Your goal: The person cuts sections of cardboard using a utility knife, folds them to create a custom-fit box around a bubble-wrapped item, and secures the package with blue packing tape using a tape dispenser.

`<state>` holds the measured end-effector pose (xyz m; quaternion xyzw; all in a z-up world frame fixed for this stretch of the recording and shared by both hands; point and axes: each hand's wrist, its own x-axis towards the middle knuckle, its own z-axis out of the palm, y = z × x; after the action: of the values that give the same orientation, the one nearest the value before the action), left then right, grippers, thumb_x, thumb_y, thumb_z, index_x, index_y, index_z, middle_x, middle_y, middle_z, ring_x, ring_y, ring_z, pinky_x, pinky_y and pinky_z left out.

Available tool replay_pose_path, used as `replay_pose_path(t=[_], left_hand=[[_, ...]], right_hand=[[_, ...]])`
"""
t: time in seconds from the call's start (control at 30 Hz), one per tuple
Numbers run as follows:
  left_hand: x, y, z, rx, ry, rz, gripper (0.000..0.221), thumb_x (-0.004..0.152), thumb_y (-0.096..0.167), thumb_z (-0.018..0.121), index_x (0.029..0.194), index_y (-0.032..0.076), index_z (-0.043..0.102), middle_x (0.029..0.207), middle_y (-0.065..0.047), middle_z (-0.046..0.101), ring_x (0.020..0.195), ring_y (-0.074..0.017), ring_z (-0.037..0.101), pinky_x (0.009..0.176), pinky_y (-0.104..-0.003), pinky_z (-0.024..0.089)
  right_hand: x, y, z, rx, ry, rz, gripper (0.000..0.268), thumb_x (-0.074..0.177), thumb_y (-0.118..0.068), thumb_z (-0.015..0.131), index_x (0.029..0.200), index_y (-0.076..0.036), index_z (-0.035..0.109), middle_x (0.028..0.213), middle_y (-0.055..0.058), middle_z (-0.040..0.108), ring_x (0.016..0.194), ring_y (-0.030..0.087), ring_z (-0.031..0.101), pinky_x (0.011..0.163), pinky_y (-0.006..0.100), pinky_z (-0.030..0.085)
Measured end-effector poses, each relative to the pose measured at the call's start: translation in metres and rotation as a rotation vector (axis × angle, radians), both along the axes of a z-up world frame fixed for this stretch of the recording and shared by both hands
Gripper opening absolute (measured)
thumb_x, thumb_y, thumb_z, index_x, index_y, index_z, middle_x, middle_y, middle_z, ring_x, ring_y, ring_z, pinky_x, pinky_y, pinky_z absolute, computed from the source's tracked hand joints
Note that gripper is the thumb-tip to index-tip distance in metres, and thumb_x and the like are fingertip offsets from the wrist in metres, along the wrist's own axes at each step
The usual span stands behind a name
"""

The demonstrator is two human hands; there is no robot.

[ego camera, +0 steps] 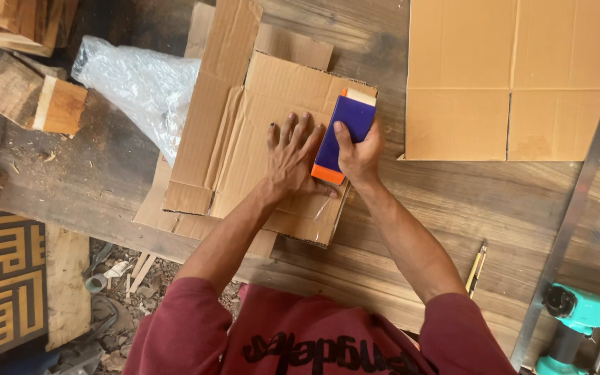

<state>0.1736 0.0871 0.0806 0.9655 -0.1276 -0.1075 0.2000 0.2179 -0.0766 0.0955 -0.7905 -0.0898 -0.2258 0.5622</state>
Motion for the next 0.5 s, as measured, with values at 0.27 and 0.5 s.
replay_pose_path(t=[0.27,0.5], left_hand=[[0.002,0.0,0.004,0.023,0.039,-0.025,0.161,0.033,0.104,0.064,0.165,0.022,0.021,0.168,-0.02,0.021,0.155,-0.0428,0.01,0.119,-0.069,0.007],[0.008,-0.006,-0.009,0.037,0.008,0.001,0.159,0.035,0.106,0.061,0.163,0.018,0.025,0.167,-0.021,0.021,0.153,-0.0434,0.012,0.116,-0.068,0.009]], right_hand=[[0.011,-0.004,0.001,0.117,0.08,0.119,0.021,0.096,-0.021,0.075,0.091,-0.007,0.06,0.069,0.004,0.061,0.06,0.014,0.062,0.048,0.027,0.047],[0.046,-0.01,0.011,0.117,0.137,0.049,0.023,0.094,-0.024,0.078,0.089,-0.007,0.062,0.066,0.003,0.057,0.058,0.013,0.058,0.049,0.028,0.045]])
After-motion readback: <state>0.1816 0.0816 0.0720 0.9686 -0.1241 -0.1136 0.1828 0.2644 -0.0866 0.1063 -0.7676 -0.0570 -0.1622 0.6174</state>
